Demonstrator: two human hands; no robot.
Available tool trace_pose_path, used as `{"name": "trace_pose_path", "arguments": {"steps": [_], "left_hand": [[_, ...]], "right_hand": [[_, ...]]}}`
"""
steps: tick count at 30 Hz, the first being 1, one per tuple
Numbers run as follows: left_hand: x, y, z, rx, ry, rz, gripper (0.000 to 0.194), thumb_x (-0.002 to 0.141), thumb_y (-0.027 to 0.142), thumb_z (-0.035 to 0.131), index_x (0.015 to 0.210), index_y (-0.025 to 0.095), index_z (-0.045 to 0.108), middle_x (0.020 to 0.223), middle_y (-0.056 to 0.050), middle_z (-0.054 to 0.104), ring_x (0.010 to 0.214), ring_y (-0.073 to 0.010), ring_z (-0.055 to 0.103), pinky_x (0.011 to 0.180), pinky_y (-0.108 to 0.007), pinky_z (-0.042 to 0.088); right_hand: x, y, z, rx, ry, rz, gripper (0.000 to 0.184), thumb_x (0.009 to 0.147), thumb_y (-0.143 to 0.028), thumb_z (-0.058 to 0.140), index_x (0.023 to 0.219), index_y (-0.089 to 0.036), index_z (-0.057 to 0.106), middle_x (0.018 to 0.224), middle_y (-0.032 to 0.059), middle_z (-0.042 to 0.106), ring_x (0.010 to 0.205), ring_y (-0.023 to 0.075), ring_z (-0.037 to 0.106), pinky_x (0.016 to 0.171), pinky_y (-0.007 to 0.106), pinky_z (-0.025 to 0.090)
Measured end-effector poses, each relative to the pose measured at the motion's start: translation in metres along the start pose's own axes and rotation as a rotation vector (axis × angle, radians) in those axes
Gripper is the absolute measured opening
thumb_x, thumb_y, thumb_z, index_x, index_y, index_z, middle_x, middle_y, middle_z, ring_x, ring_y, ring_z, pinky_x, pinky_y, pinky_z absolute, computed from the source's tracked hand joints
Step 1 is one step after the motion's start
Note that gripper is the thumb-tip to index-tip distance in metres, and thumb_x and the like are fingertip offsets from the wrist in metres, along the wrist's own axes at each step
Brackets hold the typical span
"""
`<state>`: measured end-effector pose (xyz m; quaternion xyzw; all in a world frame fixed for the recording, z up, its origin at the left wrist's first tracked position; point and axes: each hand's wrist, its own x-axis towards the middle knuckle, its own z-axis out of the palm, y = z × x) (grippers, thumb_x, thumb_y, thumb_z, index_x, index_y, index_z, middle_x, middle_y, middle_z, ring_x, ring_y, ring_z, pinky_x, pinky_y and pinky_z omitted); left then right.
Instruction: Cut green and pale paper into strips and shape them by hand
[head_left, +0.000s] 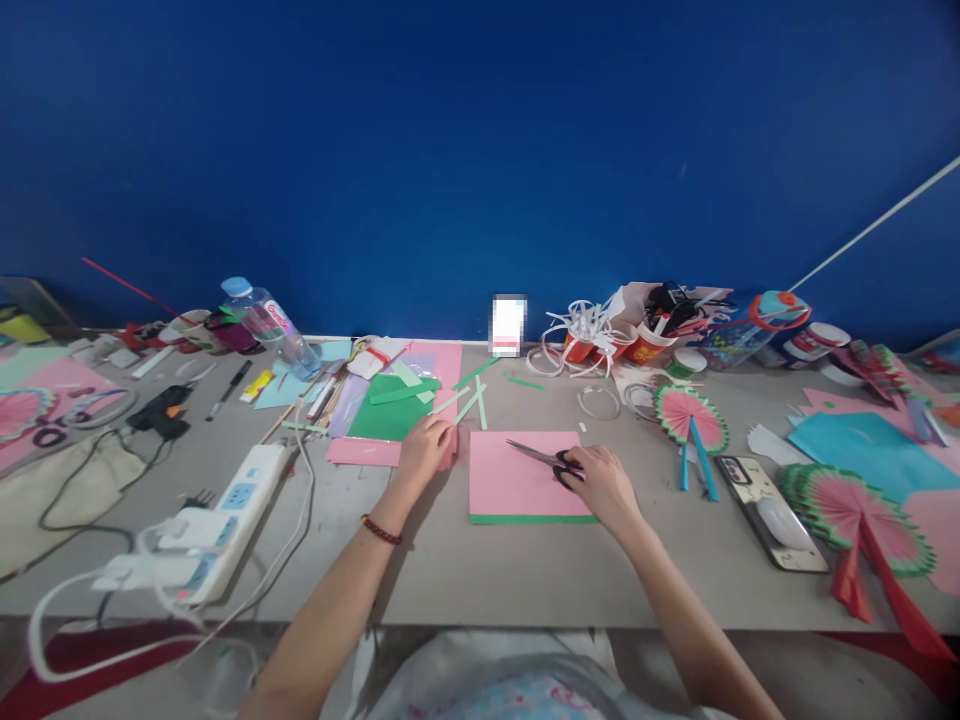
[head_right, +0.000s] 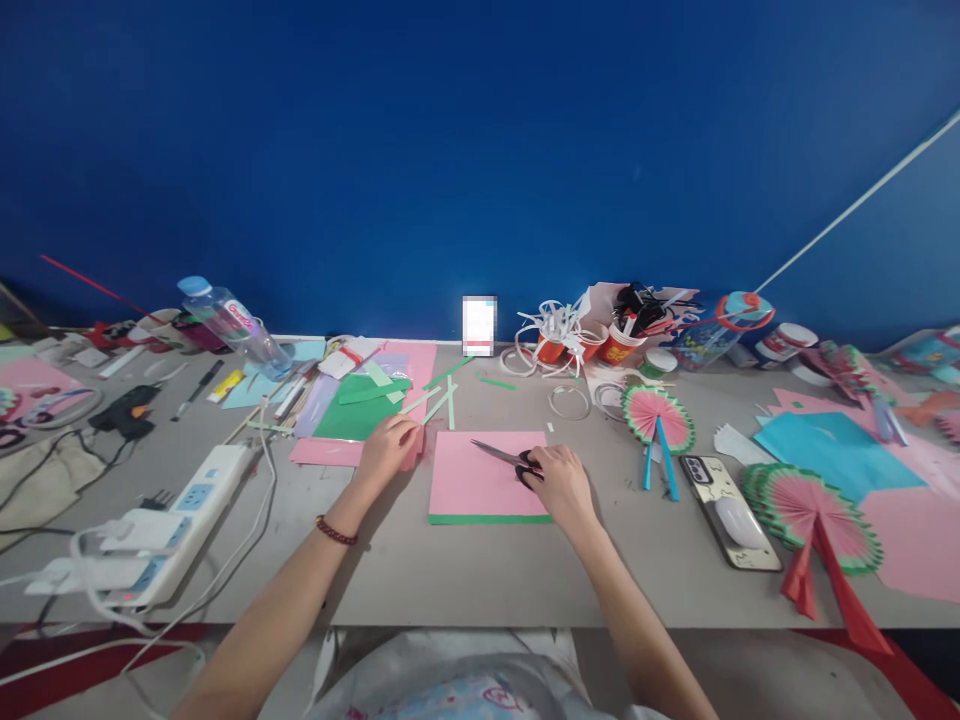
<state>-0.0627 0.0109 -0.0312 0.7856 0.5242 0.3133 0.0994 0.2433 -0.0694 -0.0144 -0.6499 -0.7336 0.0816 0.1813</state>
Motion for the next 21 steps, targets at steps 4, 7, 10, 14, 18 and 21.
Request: {"name": "trace_pose_path", "arguments": {"steps": [4,7,10,14,18,21], "left_hand": [[0.001,0.004,-0.005,-0.080,0.121,-0.062,0.014,0.088,0.021,0.045,0.087,0.020,0.059,0.090,-0.006,0.063,0.084,-0.0175,0.059,0.077,-0.029,0.048],[0.001,0.005,-0.011,-0.170,0.213,-0.149,0.013,0.088,0.025,0.044,0.089,0.020,0.055,0.089,-0.006,0.060,0.078,-0.0158,0.058,0.063,-0.024,0.047],[0.001,0.007,-0.016,-0.236,0.284,-0.214,0.013,0.088,0.028,0.043,0.089,0.020,0.053,0.089,-0.006,0.059,0.079,-0.0159,0.058,0.058,-0.022,0.045],[0.001,0.010,-0.020,-0.298,0.356,-0.238,0.016,0.088,0.034,0.045,0.090,0.020,0.055,0.087,-0.006,0.060,0.077,-0.0155,0.059,0.061,-0.023,0.046],[0.002,0.013,-0.022,-0.297,0.389,-0.190,0.019,0.084,0.037,0.052,0.081,0.020,0.059,0.082,-0.005,0.063,0.068,-0.0134,0.058,0.061,-0.024,0.046],[0.003,0.013,-0.022,-0.298,0.360,-0.142,0.019,0.083,0.038,0.055,0.076,0.021,0.061,0.082,-0.005,0.065,0.066,-0.0128,0.057,0.061,-0.024,0.047]], "right_hand": [[0.013,-0.001,-0.001,-0.020,-0.023,-0.020,0.008,0.075,-0.018,0.064,0.082,-0.022,0.063,0.080,0.0032,0.068,0.080,0.0216,0.058,0.069,0.030,0.037],[0.024,0.000,0.000,-0.064,-0.021,-0.031,0.009,0.075,-0.018,0.065,0.084,-0.021,0.063,0.080,0.0037,0.068,0.080,0.0216,0.058,0.068,0.030,0.036],[0.037,0.000,0.002,-0.072,-0.018,-0.023,0.010,0.076,-0.019,0.065,0.085,-0.020,0.063,0.081,0.0037,0.069,0.080,0.0218,0.057,0.068,0.030,0.036],[0.053,-0.001,0.006,-0.045,-0.006,0.014,0.007,0.077,-0.021,0.065,0.084,-0.020,0.065,0.082,0.0034,0.070,0.079,0.0212,0.057,0.069,0.030,0.037],[0.064,-0.005,0.010,-0.104,0.071,0.016,0.006,0.079,-0.025,0.064,0.078,-0.020,0.068,0.078,0.0052,0.070,0.082,0.0225,0.057,0.072,0.032,0.037],[0.068,-0.006,0.014,-0.104,0.156,-0.013,0.009,0.079,-0.026,0.064,0.074,-0.022,0.070,0.080,0.0062,0.068,0.086,0.0234,0.055,0.073,0.034,0.038]]}}
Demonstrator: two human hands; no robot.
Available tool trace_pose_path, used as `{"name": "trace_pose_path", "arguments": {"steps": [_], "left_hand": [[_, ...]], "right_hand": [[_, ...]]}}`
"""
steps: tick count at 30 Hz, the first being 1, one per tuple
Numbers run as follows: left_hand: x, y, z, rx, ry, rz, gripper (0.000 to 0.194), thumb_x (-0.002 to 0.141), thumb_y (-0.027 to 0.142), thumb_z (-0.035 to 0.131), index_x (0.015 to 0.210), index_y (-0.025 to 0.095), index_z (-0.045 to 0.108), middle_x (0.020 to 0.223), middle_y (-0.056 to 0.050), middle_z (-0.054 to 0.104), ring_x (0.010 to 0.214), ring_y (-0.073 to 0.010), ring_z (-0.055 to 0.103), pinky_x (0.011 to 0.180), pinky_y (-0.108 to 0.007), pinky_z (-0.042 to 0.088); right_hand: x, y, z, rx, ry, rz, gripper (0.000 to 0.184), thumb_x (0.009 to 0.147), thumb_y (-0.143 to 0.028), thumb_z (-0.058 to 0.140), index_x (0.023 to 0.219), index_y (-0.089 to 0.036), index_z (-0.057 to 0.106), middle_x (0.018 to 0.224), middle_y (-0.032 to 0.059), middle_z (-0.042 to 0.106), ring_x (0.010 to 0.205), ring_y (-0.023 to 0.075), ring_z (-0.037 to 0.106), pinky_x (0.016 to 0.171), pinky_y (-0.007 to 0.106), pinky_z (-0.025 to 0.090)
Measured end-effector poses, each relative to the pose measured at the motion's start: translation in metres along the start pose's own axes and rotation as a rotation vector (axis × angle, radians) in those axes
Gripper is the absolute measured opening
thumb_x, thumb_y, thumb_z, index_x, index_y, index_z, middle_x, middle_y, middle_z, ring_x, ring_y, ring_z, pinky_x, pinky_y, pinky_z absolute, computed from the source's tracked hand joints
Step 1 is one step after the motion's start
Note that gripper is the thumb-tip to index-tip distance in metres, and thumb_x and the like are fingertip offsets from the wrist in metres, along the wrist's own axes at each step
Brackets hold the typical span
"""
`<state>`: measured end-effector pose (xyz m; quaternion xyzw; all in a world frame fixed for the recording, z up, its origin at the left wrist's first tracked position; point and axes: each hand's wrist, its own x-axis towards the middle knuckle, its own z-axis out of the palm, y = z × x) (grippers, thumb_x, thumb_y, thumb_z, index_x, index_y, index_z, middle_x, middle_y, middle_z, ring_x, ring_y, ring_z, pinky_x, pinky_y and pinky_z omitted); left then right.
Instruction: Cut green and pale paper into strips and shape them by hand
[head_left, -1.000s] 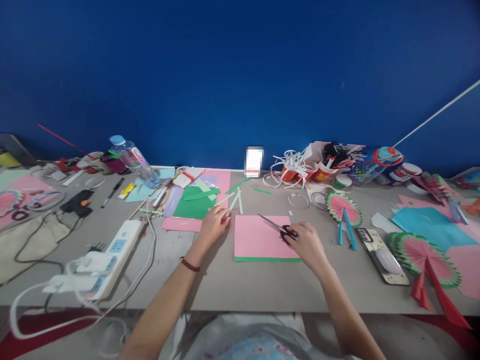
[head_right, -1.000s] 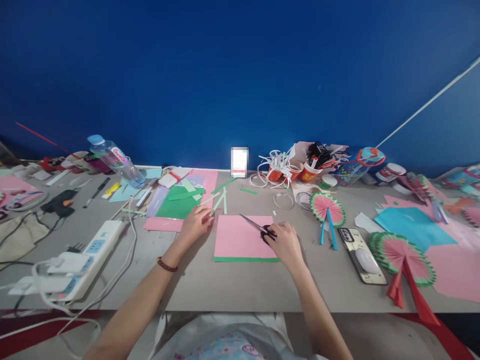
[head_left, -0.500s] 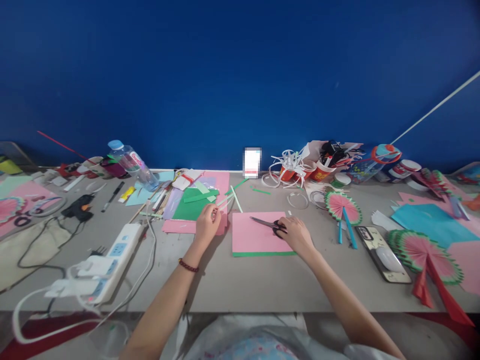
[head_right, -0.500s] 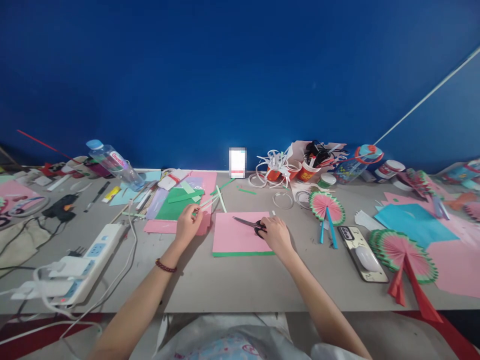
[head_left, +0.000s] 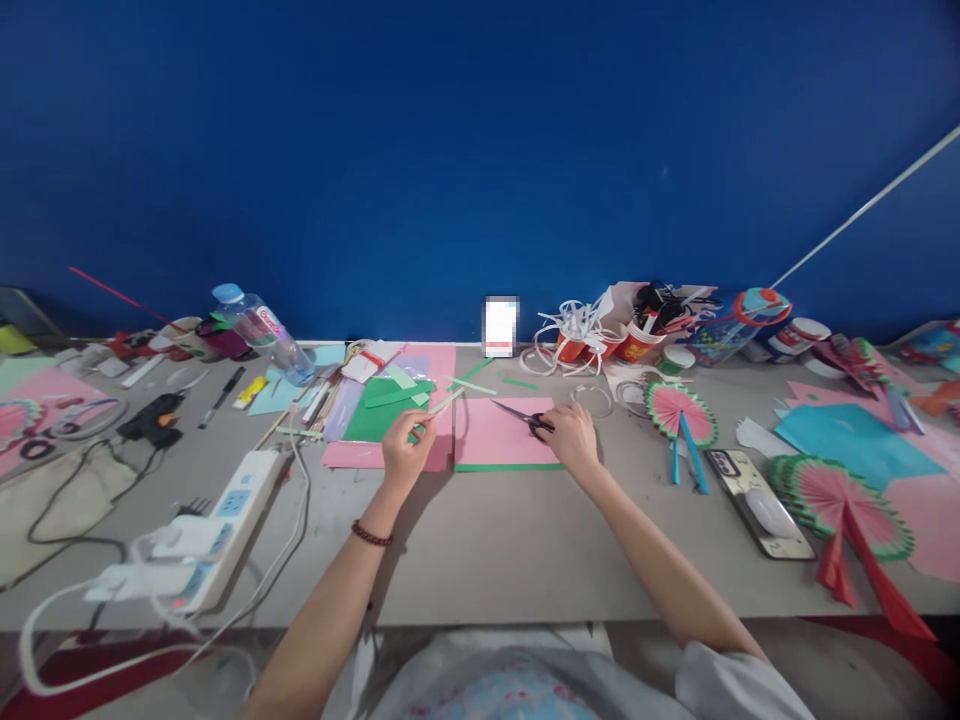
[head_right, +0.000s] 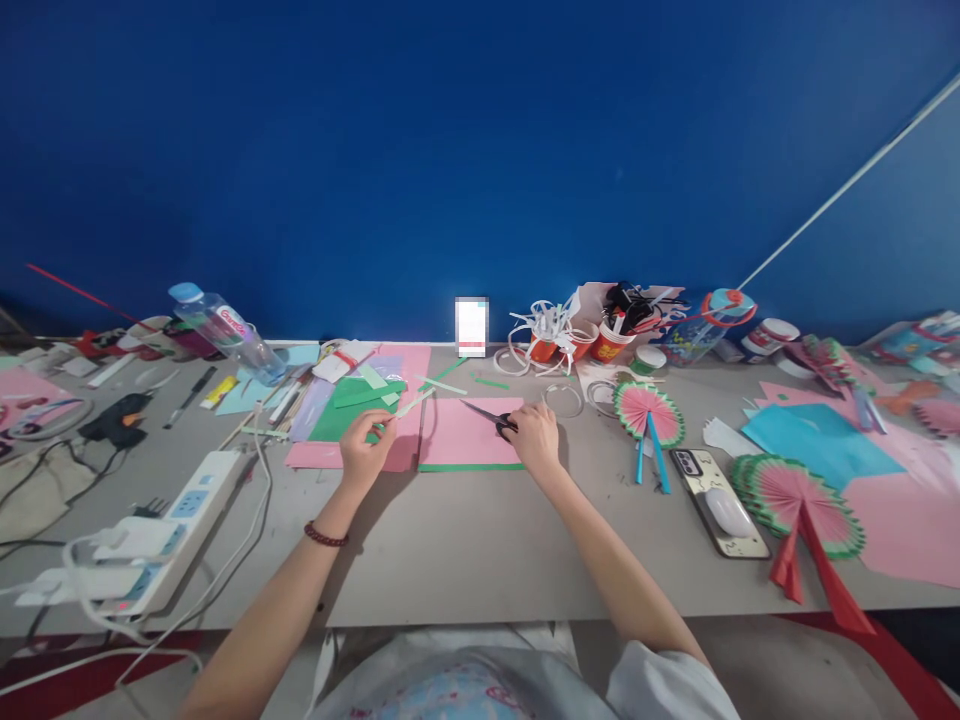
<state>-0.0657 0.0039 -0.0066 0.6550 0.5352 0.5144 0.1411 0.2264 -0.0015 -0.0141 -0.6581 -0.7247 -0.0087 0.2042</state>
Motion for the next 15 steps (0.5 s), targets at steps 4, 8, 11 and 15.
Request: {"name": "trace_pose_path", "arguments": {"steps": [4,8,11,15], "left_hand": [[-0.001,-0.003,0.002,-0.011,-0.038,0.018,0.018,0.083,0.036,0.055,0.075,0.021,0.062,0.087,-0.006,0.067,0.072,-0.0138,0.060,0.061,-0.024,0.048],[-0.002,-0.004,0.003,-0.025,-0.058,0.041,0.015,0.082,0.033,0.055,0.077,0.020,0.063,0.089,-0.007,0.068,0.073,-0.0138,0.061,0.060,-0.024,0.048],[-0.002,0.000,0.002,-0.061,-0.096,0.043,0.012,0.082,0.030,0.055,0.080,0.021,0.062,0.088,-0.006,0.068,0.074,-0.0137,0.060,0.063,-0.024,0.048],[-0.001,0.013,-0.002,-0.141,-0.165,0.002,0.011,0.079,0.029,0.057,0.078,0.020,0.062,0.086,-0.005,0.067,0.073,-0.0132,0.060,0.063,-0.023,0.047]], "right_hand": [[0.003,0.002,0.007,0.176,-0.038,0.079,0.009,0.077,-0.024,0.064,0.078,-0.021,0.072,0.079,0.0053,0.065,0.076,0.0197,0.055,0.067,0.029,0.039],[0.007,0.007,0.011,0.259,-0.086,0.151,0.010,0.075,-0.026,0.063,0.072,-0.019,0.070,0.067,0.0014,0.062,0.063,0.0158,0.054,0.057,0.025,0.035],[0.009,0.009,0.012,0.290,-0.103,0.177,0.010,0.074,-0.025,0.062,0.073,-0.018,0.069,0.064,0.0004,0.062,0.061,0.0147,0.054,0.055,0.024,0.035],[0.011,0.008,0.010,0.308,-0.126,0.200,0.010,0.073,-0.024,0.062,0.075,-0.017,0.069,0.064,0.0006,0.063,0.061,0.0150,0.055,0.055,0.024,0.035]]}}
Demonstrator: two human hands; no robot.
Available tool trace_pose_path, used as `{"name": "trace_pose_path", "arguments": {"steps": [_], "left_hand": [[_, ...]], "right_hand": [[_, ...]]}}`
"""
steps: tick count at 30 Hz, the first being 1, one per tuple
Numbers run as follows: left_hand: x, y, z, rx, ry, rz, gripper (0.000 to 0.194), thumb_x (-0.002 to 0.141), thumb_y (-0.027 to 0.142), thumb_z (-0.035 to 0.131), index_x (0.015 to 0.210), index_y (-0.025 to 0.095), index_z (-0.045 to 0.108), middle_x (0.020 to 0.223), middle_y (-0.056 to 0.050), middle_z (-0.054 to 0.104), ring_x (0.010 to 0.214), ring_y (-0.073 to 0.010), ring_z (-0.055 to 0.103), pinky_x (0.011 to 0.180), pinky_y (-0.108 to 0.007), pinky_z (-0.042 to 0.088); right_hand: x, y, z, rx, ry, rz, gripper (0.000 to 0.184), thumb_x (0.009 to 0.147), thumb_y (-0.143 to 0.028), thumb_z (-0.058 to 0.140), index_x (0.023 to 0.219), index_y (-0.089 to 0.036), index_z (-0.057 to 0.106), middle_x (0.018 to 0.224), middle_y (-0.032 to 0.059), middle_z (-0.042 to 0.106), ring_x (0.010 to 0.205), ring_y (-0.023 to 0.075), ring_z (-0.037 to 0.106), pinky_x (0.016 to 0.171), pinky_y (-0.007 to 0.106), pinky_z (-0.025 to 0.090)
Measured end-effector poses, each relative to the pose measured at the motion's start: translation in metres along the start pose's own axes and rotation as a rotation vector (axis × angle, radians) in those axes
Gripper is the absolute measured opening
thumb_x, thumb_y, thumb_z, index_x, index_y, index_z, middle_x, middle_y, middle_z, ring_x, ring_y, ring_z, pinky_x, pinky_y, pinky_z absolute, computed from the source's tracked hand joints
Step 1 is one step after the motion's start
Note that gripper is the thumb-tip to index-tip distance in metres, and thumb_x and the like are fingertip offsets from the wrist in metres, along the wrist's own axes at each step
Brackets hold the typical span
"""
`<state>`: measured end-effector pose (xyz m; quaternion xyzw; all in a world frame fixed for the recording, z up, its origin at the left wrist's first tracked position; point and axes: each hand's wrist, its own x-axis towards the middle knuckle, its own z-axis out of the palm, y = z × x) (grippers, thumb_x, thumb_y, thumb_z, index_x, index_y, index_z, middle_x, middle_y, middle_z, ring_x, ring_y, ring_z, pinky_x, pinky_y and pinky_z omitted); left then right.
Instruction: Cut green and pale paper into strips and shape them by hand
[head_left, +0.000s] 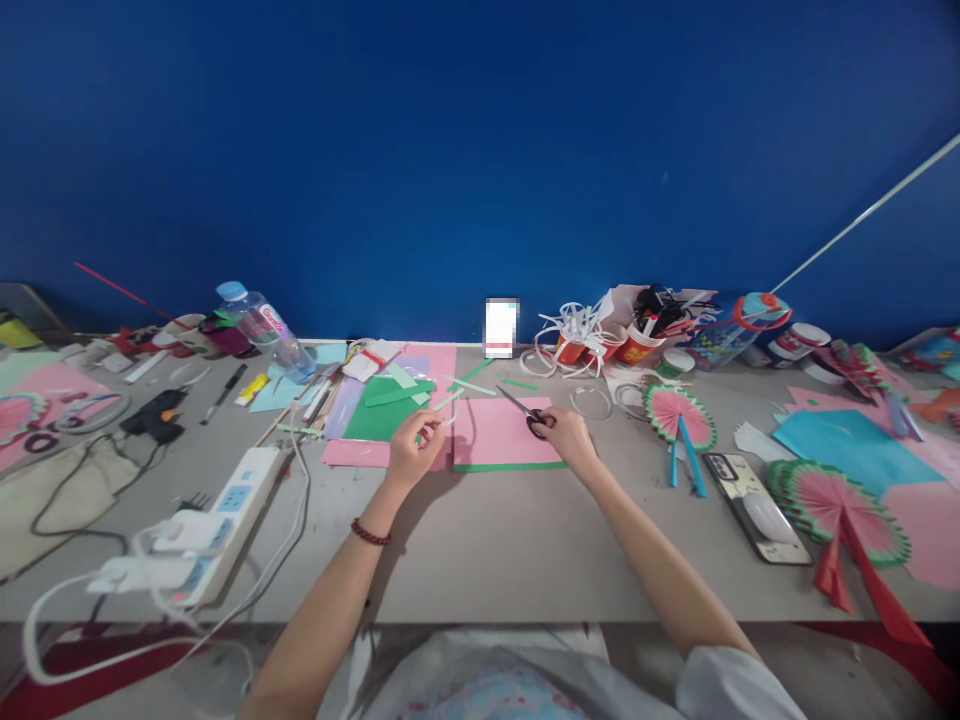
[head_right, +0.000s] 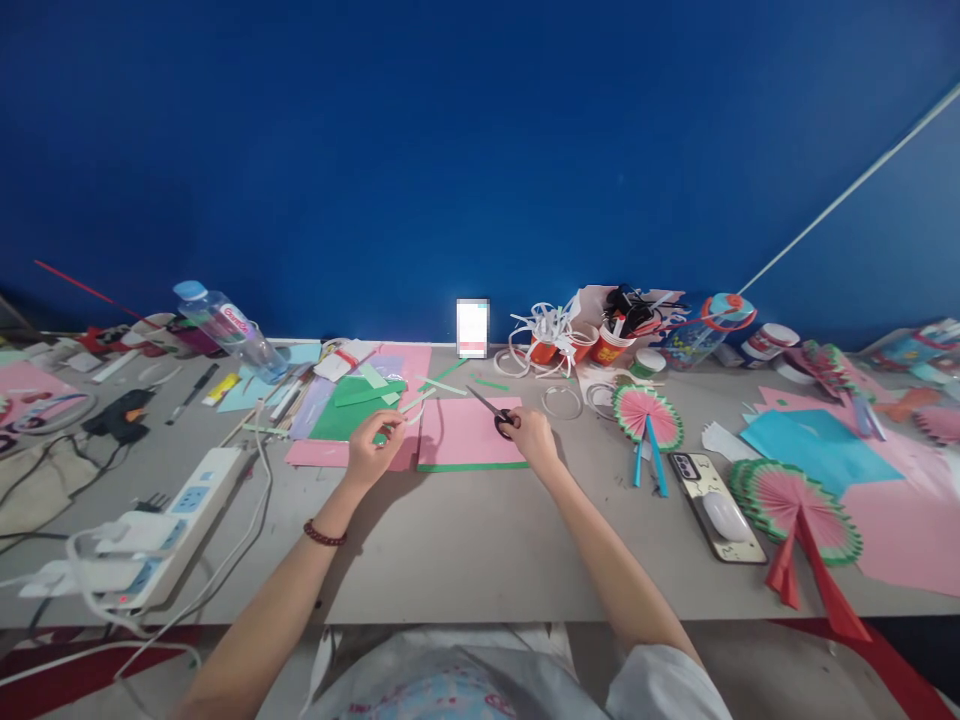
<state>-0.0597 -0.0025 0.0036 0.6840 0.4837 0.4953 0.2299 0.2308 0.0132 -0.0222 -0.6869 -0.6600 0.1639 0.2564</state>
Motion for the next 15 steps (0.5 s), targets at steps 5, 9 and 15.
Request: {"name": "trace_pose_path", "arguments": {"steps": [5,9,15], "left_hand": [[0.011,0.031,-0.005,-0.140,-0.208,-0.129,0.014,0.079,0.030,0.058,0.074,0.018,0.060,0.074,-0.003,0.064,0.062,-0.0114,0.058,0.056,-0.022,0.045],[0.036,0.060,-0.008,-0.160,-0.536,-0.145,0.012,0.078,0.027,0.058,0.072,0.016,0.062,0.070,-0.001,0.064,0.060,-0.0108,0.056,0.055,-0.021,0.044],[0.071,0.084,-0.006,-0.152,-0.648,-0.027,0.010,0.078,0.026,0.061,0.073,0.017,0.063,0.075,-0.001,0.065,0.067,-0.0115,0.058,0.063,-0.023,0.045]], "right_hand": [[-0.003,-0.023,-0.013,0.026,-0.014,-0.018,0.017,0.073,-0.022,0.062,0.088,-0.017,0.068,0.067,0.0017,0.065,0.062,0.0160,0.057,0.058,0.026,0.040],[-0.011,-0.067,-0.040,0.302,-0.100,-0.316,0.024,0.081,-0.033,0.061,0.100,-0.019,0.067,0.100,0.0072,0.070,0.088,0.0189,0.062,0.075,0.029,0.046],[-0.013,-0.114,-0.064,0.413,-0.323,-0.361,0.014,0.080,-0.034,0.063,0.086,-0.024,0.070,0.092,0.0023,0.072,0.084,0.0181,0.063,0.078,0.031,0.046]]}}
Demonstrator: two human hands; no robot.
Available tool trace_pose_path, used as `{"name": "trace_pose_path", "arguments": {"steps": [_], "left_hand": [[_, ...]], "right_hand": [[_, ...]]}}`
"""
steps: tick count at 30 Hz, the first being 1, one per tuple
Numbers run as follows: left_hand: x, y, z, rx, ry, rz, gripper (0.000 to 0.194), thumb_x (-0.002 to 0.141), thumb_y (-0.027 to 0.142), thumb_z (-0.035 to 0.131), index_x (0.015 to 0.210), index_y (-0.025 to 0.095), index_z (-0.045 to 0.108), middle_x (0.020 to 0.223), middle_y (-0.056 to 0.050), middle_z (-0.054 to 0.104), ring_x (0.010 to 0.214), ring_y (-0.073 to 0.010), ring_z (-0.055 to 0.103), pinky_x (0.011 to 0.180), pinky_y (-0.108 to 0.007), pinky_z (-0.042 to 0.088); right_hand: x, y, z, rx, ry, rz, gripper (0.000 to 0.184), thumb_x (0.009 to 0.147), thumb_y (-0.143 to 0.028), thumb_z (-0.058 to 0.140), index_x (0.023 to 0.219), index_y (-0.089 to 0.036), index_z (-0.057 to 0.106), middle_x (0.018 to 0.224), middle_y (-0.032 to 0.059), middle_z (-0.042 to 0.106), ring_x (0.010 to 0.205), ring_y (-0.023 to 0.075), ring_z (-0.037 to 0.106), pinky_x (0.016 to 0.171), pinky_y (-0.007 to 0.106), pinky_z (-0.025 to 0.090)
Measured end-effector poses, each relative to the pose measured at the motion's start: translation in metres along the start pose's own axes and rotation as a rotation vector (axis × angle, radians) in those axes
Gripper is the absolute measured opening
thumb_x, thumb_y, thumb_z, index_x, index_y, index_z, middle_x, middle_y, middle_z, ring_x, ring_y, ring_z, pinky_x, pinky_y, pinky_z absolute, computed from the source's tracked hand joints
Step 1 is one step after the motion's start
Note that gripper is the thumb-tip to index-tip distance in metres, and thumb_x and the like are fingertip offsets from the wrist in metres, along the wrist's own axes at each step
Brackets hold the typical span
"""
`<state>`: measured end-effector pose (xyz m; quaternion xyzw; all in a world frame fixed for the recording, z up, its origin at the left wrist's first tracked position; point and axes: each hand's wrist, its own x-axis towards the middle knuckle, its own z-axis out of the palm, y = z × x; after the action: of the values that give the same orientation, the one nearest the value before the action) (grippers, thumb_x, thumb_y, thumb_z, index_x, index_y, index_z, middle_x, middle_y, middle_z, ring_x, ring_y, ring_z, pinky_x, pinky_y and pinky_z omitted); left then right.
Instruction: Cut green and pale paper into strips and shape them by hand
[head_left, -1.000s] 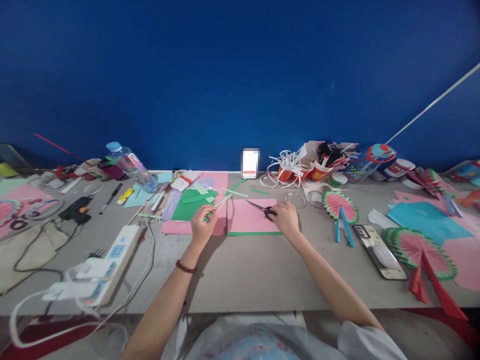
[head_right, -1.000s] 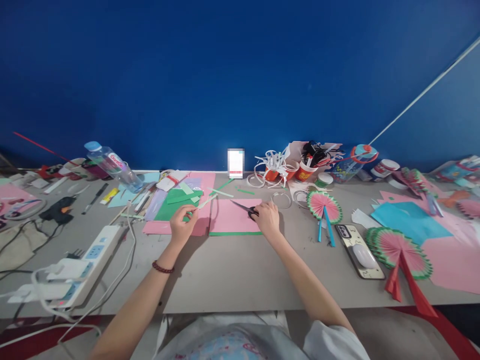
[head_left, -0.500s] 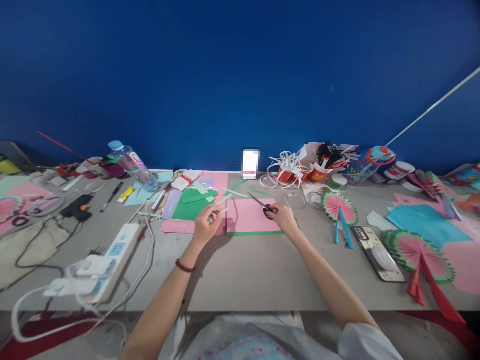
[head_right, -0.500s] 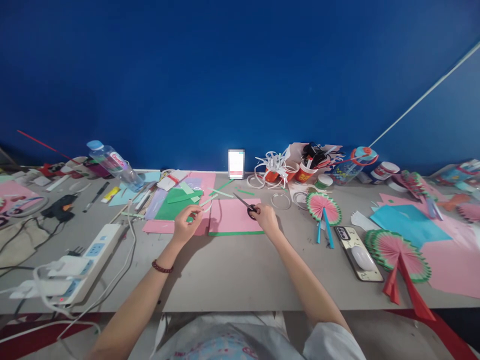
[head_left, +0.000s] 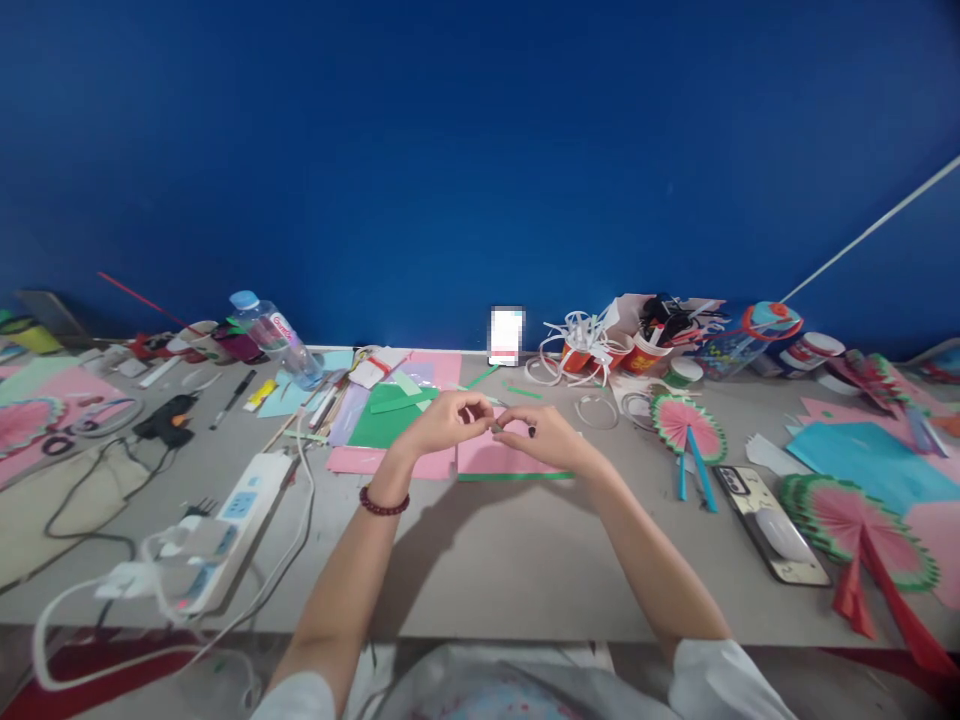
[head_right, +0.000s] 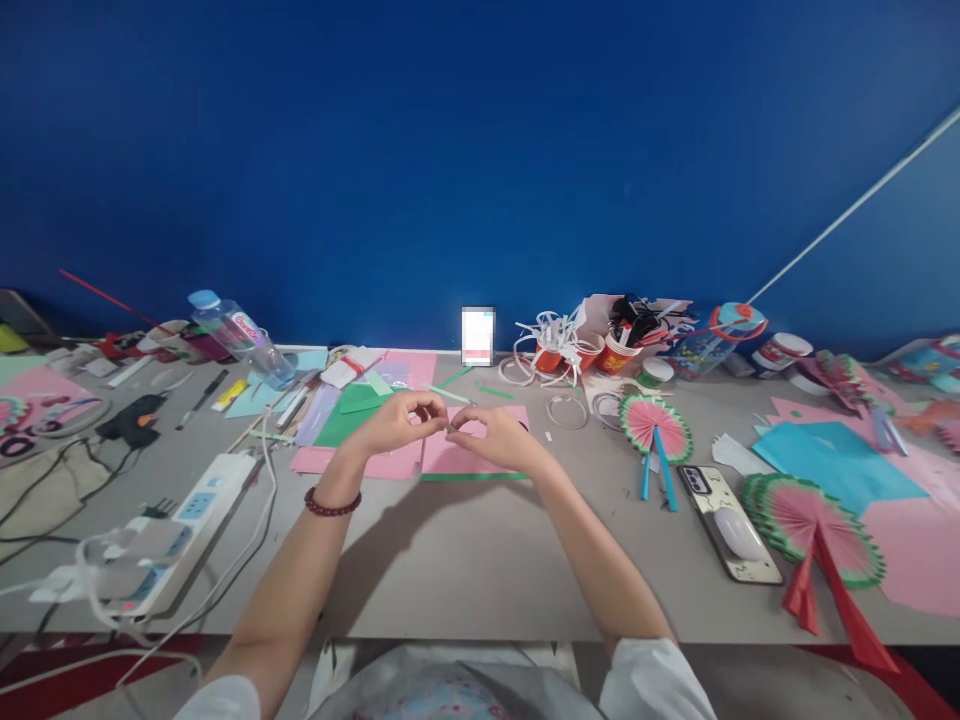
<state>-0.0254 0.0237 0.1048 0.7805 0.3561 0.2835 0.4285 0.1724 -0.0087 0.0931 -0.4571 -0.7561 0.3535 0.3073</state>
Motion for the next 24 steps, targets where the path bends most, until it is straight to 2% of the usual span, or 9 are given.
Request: {"name": "trace_pose_path", "arguments": {"steps": [4,7,10,14,17,19,22,24], "left_hand": [[0.008,-0.003,-0.001,-0.159,0.089,-0.025,0.015,0.079,0.032,0.063,0.080,0.016,0.065,0.079,-0.002,0.066,0.073,-0.0127,0.060,0.067,-0.024,0.047],[0.010,-0.012,0.001,-0.345,0.070,-0.043,0.022,0.074,0.033,0.070,0.089,0.016,0.066,0.085,-0.004,0.067,0.076,-0.0142,0.062,0.071,-0.027,0.050],[0.012,-0.018,0.006,-0.460,0.040,-0.027,0.021,0.071,0.032,0.073,0.081,0.015,0.066,0.080,-0.005,0.066,0.076,-0.0158,0.063,0.072,-0.030,0.051],[0.016,-0.019,0.015,-0.504,0.113,-0.029,0.019,0.071,0.032,0.072,0.074,0.015,0.064,0.073,-0.003,0.063,0.070,-0.0139,0.061,0.069,-0.029,0.050],[0.019,-0.018,0.020,-0.500,0.184,-0.059,0.018,0.070,0.030,0.071,0.073,0.015,0.062,0.070,-0.001,0.061,0.066,-0.0113,0.058,0.065,-0.025,0.049],[0.020,-0.017,0.021,-0.501,0.240,-0.089,0.017,0.072,0.030,0.068,0.074,0.015,0.060,0.069,0.000,0.060,0.065,-0.0103,0.058,0.066,-0.025,0.049],[0.019,-0.015,0.021,-0.519,0.300,-0.150,0.018,0.074,0.031,0.065,0.072,0.016,0.056,0.068,0.001,0.058,0.064,-0.0101,0.059,0.068,-0.026,0.051],[0.018,-0.013,0.020,-0.541,0.316,-0.184,0.020,0.075,0.034,0.065,0.071,0.017,0.054,0.068,0.002,0.057,0.064,-0.0106,0.059,0.068,-0.027,0.053]], "right_hand": [[0.007,-0.001,0.001,0.188,0.079,0.074,0.015,0.079,-0.032,0.062,0.073,-0.020,0.067,0.077,0.0024,0.070,0.074,0.0158,0.062,0.071,0.029,0.046],[0.009,0.003,0.003,0.357,0.092,0.123,0.018,0.077,-0.035,0.065,0.071,-0.018,0.065,0.071,0.0021,0.067,0.066,0.0138,0.060,0.063,0.026,0.046],[0.010,0.007,0.006,0.436,0.114,0.162,0.024,0.076,-0.041,0.066,0.071,-0.018,0.064,0.065,0.0010,0.064,0.058,0.0119,0.056,0.053,0.024,0.043],[0.010,0.007,0.009,0.432,0.158,0.162,0.029,0.075,-0.046,0.066,0.070,-0.017,0.064,0.062,0.0007,0.063,0.052,0.0107,0.053,0.048,0.023,0.039],[0.009,0.010,0.004,0.280,0.170,0.126,0.029,0.080,-0.045,0.060,0.073,-0.018,0.066,0.066,0.0015,0.065,0.055,0.0124,0.055,0.052,0.024,0.042],[0.007,0.021,-0.005,0.112,0.192,0.099,0.027,0.084,-0.042,0.056,0.078,-0.019,0.068,0.072,0.0024,0.069,0.063,0.0150,0.059,0.059,0.026,0.045],[-0.002,0.055,-0.024,-0.173,0.320,0.090,0.023,0.086,-0.036,0.053,0.084,-0.020,0.068,0.085,0.0052,0.071,0.077,0.0193,0.063,0.073,0.030,0.047],[-0.013,0.085,-0.035,-0.397,0.368,0.160,0.020,0.085,-0.031,0.052,0.086,-0.018,0.068,0.092,0.0084,0.071,0.089,0.0229,0.063,0.083,0.034,0.045]]}}
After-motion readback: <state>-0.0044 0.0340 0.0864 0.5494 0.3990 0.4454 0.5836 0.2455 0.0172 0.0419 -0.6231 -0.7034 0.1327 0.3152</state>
